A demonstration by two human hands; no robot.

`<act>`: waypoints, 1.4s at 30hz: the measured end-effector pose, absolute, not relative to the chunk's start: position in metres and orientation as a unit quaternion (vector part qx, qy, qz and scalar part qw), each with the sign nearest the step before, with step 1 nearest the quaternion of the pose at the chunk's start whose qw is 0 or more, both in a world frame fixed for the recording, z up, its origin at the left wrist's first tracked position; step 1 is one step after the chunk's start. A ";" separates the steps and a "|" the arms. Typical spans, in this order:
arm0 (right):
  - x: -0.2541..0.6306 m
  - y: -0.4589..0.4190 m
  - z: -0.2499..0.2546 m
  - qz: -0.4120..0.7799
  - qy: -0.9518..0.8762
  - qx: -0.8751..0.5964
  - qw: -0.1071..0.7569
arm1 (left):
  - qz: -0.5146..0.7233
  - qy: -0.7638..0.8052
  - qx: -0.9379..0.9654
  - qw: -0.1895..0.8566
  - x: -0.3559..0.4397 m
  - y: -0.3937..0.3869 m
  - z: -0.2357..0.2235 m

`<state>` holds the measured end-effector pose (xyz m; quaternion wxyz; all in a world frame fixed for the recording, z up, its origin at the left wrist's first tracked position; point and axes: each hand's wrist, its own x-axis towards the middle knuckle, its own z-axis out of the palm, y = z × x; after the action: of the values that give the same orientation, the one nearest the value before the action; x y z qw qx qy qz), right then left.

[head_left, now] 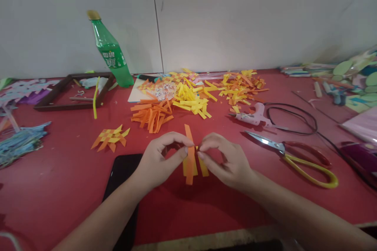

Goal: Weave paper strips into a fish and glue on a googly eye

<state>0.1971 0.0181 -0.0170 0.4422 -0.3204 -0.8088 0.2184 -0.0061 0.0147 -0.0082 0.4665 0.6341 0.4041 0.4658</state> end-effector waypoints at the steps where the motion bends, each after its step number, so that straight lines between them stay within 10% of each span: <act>1: 0.197 0.017 -0.016 0.238 -0.803 -0.328 0.437 | 0.462 0.416 0.621 0.478 -0.006 0.014 -0.008; 14: 0.193 0.014 -0.025 0.411 -0.715 -0.372 0.426 | 0.471 0.416 0.522 0.576 -0.002 0.013 -0.003; 30: 0.352 0.104 0.007 -0.004 -0.757 -0.628 0.181 | 0.473 0.486 0.484 0.553 -0.006 0.014 -0.010; 42: 0.408 0.149 -0.019 0.090 -0.858 -0.494 0.105 | 0.478 0.488 0.517 0.516 -0.007 0.017 -0.009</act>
<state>0.4081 0.1490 -0.0193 0.1047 -0.4939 -0.8585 0.0897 -0.0074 0.0166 -0.0086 0.5163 0.5168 0.4880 0.4777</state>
